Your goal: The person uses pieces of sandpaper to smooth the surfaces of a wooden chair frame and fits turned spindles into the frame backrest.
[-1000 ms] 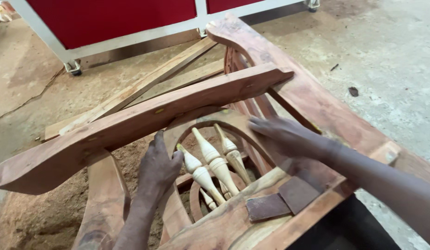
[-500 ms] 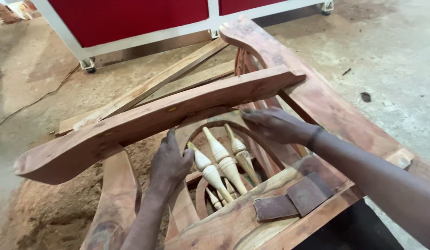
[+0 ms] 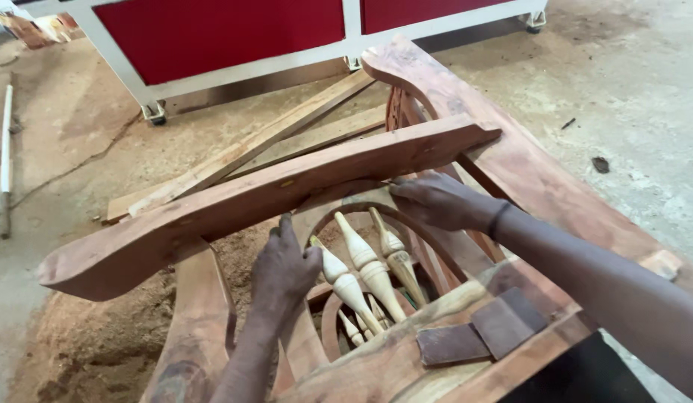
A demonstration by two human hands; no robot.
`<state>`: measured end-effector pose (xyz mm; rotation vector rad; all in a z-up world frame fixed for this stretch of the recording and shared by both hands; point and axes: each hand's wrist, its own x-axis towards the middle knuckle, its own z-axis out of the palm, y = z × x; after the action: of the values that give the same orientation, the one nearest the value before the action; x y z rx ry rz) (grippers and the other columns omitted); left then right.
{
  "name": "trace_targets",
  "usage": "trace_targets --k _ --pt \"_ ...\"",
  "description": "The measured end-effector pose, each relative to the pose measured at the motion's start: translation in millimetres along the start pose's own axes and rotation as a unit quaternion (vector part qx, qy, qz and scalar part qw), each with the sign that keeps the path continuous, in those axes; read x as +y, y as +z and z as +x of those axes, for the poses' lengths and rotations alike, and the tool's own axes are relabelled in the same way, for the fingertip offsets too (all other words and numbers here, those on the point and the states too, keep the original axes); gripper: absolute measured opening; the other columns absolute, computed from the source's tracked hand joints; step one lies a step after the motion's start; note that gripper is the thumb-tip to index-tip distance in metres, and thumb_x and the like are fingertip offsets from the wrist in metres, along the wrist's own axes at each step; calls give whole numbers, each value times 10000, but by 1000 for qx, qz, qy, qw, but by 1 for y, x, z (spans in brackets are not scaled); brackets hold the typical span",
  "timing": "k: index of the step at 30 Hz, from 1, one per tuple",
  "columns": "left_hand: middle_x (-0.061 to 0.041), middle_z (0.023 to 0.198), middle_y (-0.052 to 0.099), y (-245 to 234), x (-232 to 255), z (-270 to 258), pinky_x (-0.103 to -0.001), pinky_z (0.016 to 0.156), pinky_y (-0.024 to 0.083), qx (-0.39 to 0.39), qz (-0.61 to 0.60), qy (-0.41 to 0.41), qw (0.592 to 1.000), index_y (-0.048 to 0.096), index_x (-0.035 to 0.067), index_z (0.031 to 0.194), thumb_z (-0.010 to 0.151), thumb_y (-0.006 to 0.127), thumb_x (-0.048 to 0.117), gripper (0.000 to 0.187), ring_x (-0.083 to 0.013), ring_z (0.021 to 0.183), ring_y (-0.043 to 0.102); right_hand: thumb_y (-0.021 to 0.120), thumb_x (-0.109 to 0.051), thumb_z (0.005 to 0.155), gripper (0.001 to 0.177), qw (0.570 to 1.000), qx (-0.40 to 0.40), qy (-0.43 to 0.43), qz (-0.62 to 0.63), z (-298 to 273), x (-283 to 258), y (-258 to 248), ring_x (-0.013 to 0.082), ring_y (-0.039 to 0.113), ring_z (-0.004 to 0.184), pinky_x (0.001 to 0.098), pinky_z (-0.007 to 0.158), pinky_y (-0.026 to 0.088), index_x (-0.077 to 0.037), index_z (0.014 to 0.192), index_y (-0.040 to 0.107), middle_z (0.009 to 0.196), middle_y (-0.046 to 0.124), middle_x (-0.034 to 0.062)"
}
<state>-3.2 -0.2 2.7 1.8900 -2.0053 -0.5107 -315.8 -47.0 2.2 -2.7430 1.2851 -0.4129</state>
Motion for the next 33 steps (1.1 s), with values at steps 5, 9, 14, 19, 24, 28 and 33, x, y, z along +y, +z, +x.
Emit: trace_targets --k 5,9,14,19,24,28,33 --pt "-324 1252 601 4 -7 1 -530 938 554 21 -2 27 999 309 -40 1535 826 571 307 832 -448 1055 675 654 -153 936 518 995 69 -63 30 -70 -2 -3 380 607 1254 453 1028 495 -46 1427 529 1473 562 207" --pt "-312 1271 584 13 -5 3 -553 922 545 18 15 12 1000 315 -26 1528 842 564 315 806 -456 1060 662 675 60 634 942 992 -64 80 78 -156 -33 -29 339 519 1406 432 1070 432 -132 1531 463 1610 463 122" --pt "-315 1259 594 5 -4 4 -539 941 554 10 -1 10 1000 307 -43 1532 821 569 299 831 -452 1064 671 654 -113 907 448 996 77 -46 28 -66 -5 -3 416 631 1194 456 988 520 -7 1336 585 1390 611 236" --pt "-326 1265 594 6 -7 0 -559 934 531 58 -30 54 996 343 -21 1518 796 595 300 829 -476 1081 646 655 -165 944 353 997 47 18 61 -13 -7 3 391 675 1088 472 918 539 -52 1278 644 1224 699 174" --pt "-330 1251 597 8 -9 4 -541 929 548 30 -18 27 999 324 -44 1525 786 579 284 847 -461 1060 665 703 -60 745 760 997 -6 51 60 -120 -37 -27 343 580 1284 437 1046 465 -97 1464 461 1523 512 164" --pt "-303 1237 616 8 -7 2 -545 953 542 13 -1 -2 1000 346 -14 1531 817 550 293 803 -456 1048 674 585 -62 901 693 916 -93 346 179 -111 -59 -26 379 749 976 433 852 608 -217 1565 465 1349 647 105" --pt "-325 1233 605 7 -7 2 -542 926 553 51 -14 41 998 361 -58 1493 793 577 291 812 -465 1053 666 637 -122 938 352 986 121 44 104 -5 -24 -1 404 717 922 469 764 560 -22 1275 652 1047 729 239"
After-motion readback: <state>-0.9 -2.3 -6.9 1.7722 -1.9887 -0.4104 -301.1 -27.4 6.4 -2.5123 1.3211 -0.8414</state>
